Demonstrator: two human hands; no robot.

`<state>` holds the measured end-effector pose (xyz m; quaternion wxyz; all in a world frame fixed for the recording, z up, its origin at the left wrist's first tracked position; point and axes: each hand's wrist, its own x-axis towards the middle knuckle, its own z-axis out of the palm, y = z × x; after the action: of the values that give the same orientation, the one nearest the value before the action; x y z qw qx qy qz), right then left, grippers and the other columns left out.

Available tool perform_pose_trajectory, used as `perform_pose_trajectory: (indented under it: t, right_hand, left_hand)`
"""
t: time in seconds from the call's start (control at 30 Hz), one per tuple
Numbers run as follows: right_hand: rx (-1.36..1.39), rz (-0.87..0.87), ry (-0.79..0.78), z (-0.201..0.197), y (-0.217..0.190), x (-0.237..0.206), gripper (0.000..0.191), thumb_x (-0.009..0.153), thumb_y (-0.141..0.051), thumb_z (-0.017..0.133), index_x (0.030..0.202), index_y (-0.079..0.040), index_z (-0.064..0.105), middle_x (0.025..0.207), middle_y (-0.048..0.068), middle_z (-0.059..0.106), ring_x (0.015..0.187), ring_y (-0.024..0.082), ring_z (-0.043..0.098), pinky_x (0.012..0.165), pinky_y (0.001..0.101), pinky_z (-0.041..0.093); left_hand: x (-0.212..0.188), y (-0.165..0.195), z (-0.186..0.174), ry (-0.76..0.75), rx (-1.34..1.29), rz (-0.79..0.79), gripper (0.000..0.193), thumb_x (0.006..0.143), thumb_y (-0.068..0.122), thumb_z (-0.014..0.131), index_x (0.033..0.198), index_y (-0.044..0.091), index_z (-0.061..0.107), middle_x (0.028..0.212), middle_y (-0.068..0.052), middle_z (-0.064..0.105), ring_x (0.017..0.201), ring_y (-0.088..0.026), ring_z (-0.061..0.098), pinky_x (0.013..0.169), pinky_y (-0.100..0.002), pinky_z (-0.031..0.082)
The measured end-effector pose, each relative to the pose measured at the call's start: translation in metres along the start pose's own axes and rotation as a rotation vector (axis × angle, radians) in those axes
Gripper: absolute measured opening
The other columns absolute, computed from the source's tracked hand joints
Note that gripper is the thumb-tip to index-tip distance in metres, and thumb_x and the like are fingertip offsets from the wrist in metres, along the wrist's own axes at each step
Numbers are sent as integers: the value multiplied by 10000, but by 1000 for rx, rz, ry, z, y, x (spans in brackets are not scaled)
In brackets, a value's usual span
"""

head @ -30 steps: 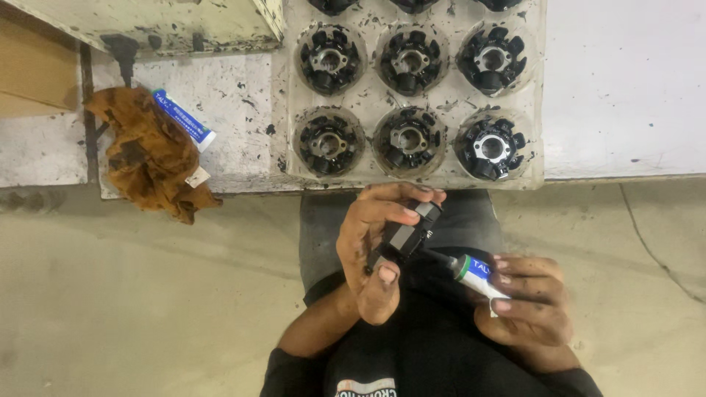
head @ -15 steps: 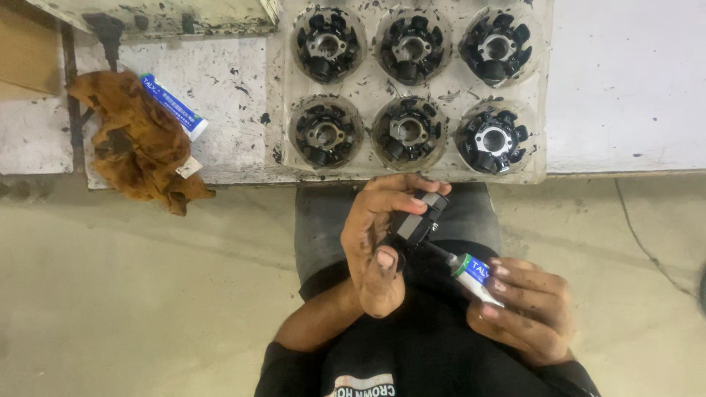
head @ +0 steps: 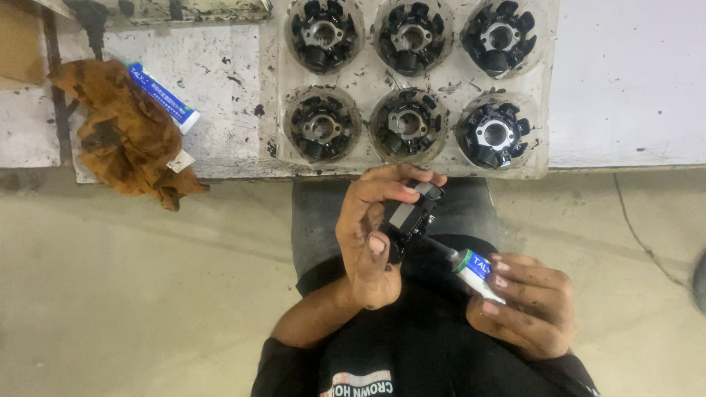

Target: The person picks up a rotor hub from a tray, applies adhesive from a tube onto the hub's surface, and places the hub back into the tray, repeating this for multiple hubs. They occasionally wipe the tube nozzle with a cloth and reposition the tray.

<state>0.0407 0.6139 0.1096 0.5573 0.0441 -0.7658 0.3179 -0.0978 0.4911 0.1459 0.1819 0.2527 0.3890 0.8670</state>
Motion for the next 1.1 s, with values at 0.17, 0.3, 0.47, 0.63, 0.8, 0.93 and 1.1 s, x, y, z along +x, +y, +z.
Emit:
perform_pose_trajectory:
  t: [0.17,0.3,0.47,0.63,0.8,0.93,1.1]
  right_hand:
    - [16,204,-249,-22,-11,1,314,775,-70,886,951,-133,634,1031,79,622,1067,238,660,850,423,682]
    - [-11,188,-110,-17,-7,-9,291,806,-61,855,988,-147,644,1039,51,609,1074,223,664,824,374,689]
    - [8,136,122,7,3,2,281,821,-117,832,984,-151,606,962,38,600,978,190,665,778,348,663]
    - [11,87,150,20,6,-2,316,824,-80,811,976,-138,540,952,46,592,957,169,684,743,332,686]
    - [-38,112,22,3,4,-8,321,795,-35,830,956,-140,573,993,47,594,1008,198,663,785,365,686]
    - [-14,228,-102,-7,0,-6,335,802,-24,860,981,-159,612,1062,35,583,1109,207,644,882,404,682]
    - [-27,303,-167,-21,-5,-12,334,805,-19,848,987,-187,624,1084,25,573,1158,206,632,920,421,675]
  left_hand:
    - [-2,-3,4,116,-312,-82,466,1106,450,584,1286,25,516,1288,-199,547,1212,-359,588,1041,-497,499]
    - [-5,-3,8,239,-567,-210,471,1044,426,603,1333,71,492,1348,-192,541,1277,-432,585,1084,-583,520]
    - [-8,-8,12,332,-774,-369,530,1029,451,571,1403,80,513,1363,-215,569,1214,-518,608,1014,-594,548]
    - [-9,-15,12,376,-790,-415,509,1022,456,536,1363,79,535,1329,-197,581,1197,-507,628,993,-573,565]
    - [-8,-19,10,418,-811,-469,495,1028,460,515,1331,72,559,1315,-188,588,1195,-485,635,983,-558,571]
    - [-7,-20,9,410,-788,-462,489,1036,462,509,1322,70,569,1302,-190,595,1185,-474,644,970,-553,578]
    - [-6,-22,10,403,-763,-446,491,1037,460,509,1313,60,580,1290,-200,602,1176,-460,653,956,-535,589]
